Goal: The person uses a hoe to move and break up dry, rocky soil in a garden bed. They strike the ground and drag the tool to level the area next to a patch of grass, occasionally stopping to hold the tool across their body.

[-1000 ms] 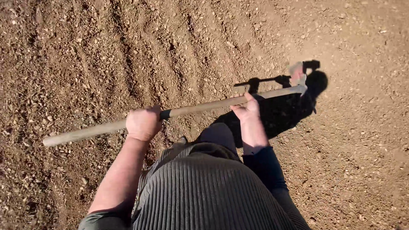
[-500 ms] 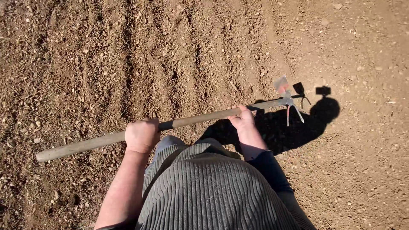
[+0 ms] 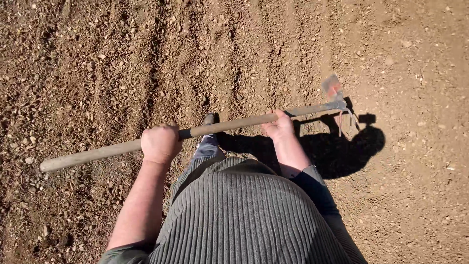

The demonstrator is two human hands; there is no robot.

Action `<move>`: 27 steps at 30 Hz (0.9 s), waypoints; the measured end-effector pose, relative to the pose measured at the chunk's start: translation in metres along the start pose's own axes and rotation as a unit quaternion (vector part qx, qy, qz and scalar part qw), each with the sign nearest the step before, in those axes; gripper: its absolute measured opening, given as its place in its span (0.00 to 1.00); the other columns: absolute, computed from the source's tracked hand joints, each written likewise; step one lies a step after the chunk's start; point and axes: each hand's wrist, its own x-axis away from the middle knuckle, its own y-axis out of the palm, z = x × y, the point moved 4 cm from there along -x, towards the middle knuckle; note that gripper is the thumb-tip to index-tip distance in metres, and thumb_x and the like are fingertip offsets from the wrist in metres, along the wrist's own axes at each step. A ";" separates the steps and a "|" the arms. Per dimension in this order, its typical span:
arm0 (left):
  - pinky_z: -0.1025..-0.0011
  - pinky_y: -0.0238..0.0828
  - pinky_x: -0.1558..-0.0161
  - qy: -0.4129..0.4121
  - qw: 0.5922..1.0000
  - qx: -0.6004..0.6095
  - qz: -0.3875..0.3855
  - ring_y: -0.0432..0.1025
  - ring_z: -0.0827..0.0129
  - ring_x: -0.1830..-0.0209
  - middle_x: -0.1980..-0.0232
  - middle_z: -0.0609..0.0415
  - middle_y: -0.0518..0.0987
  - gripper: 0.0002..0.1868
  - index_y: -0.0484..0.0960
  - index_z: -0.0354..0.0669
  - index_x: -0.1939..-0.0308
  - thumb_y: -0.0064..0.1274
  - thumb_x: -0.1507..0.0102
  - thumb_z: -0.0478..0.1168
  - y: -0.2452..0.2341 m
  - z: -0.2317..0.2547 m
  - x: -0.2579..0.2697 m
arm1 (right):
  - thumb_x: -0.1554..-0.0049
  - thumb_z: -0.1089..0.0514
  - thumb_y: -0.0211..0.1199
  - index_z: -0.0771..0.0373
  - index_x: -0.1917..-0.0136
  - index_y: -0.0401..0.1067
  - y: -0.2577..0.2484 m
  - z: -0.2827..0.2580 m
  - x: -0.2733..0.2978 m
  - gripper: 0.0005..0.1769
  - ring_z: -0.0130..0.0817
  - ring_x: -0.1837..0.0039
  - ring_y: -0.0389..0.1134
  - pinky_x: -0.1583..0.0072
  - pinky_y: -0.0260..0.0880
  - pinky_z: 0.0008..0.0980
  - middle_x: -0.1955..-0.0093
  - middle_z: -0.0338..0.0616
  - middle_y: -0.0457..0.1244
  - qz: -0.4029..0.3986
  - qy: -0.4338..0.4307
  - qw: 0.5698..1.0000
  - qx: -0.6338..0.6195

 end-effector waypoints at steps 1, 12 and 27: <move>0.60 0.78 0.60 -0.004 1.000 0.001 0.002 0.77 0.68 0.78 0.82 0.65 0.75 0.15 0.84 0.57 0.68 0.44 0.30 0.46 0.011 -0.005 -0.019 | 0.40 0.64 0.61 0.65 0.47 0.62 0.016 0.002 -0.006 0.11 0.40 0.52 0.70 0.40 0.77 0.58 0.51 0.45 0.59 -0.004 0.000 1.000 0.002; 0.62 0.78 0.68 0.057 0.997 0.060 0.001 0.78 0.67 0.78 0.83 0.64 0.75 0.10 0.79 0.59 0.76 0.50 0.39 0.44 0.021 -0.068 -0.194 | 0.38 0.60 0.59 0.65 0.46 0.62 0.124 -0.001 -0.099 0.11 0.31 0.47 0.71 0.33 0.66 0.67 0.48 0.43 0.61 0.012 -0.007 0.999 0.043; 0.64 0.77 0.66 -0.043 0.997 0.069 0.016 0.78 0.66 0.80 0.85 0.63 0.75 0.23 0.78 0.58 0.81 0.42 0.31 0.49 0.009 -0.047 -0.361 | 0.41 0.63 0.63 0.63 0.47 0.63 0.307 -0.049 -0.189 0.12 0.39 0.49 0.72 0.36 0.66 0.77 0.53 0.48 0.64 -0.004 0.026 0.999 0.042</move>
